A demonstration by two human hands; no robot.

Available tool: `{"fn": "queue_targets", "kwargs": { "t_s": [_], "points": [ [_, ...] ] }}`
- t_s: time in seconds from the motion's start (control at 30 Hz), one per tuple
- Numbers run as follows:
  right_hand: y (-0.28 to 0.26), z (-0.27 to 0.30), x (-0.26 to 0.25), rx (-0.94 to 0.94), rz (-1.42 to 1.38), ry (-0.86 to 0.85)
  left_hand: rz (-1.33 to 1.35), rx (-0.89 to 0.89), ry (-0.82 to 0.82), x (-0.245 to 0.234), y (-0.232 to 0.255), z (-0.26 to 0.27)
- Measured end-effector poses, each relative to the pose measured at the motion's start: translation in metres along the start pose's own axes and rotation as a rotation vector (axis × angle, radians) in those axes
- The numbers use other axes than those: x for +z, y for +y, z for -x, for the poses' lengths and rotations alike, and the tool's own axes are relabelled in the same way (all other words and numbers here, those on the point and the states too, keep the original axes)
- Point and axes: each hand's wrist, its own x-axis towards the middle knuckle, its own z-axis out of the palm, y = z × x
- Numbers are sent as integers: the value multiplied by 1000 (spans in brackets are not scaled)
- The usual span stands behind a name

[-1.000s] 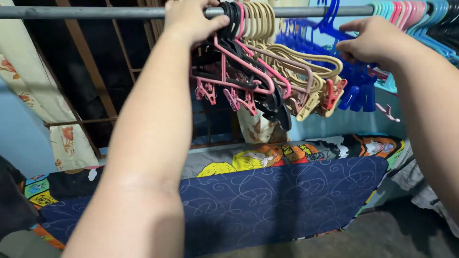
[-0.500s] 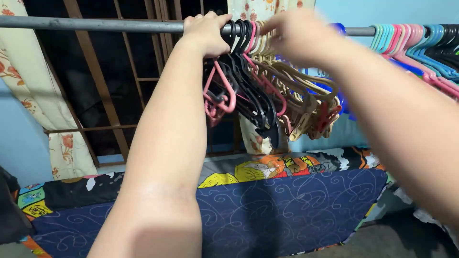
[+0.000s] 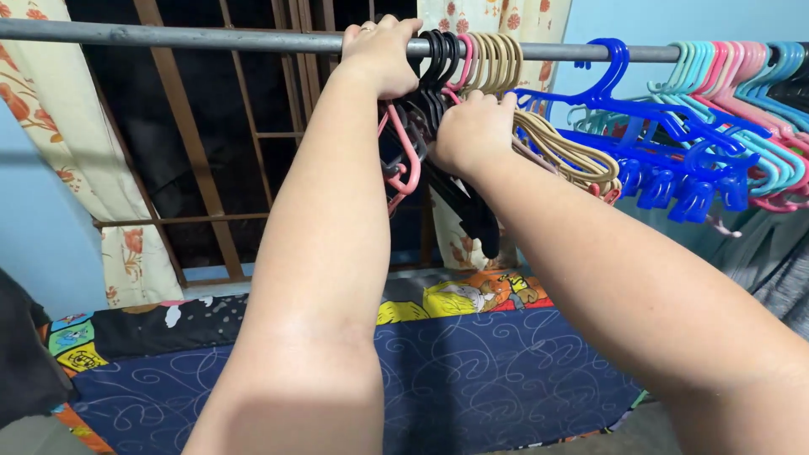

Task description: Organize hangers and hang clothes onto them.

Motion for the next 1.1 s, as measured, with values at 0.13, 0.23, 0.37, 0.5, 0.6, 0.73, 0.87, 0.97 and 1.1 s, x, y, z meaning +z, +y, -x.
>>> {"fn": "queue_targets", "kwargs": {
  "t_s": [0.13,0.23,0.37,0.5,0.6,0.73,0.87,0.97,1.1],
  "points": [
    [-3,6,-17,76,-120,-93,26,26,1,1,-4,-6],
    [5,-7,-7,107,-192,-103,76,21,-21,-5,-8,-8],
    [44,-51,4,62,-334,-121,121,10,-46,-5,-12,-9],
    [98,-26,-47,82,-700,-297,104,45,-8,-4,-11,-5],
    [191,-25,-38,27,-876,-279,91,76,22,-2,-15,-6],
    [359,-23,-25,-9,-1005,-207,56,97,22,-3,-18,-4],
    [531,50,30,36,-1015,-42,28,97,-24,-12,-23,-2],
    [605,121,47,114,-985,97,-65,53,-113,-14,-21,-14],
    [551,181,19,254,-927,298,33,110,-232,28,-72,-63]
  ]
}}
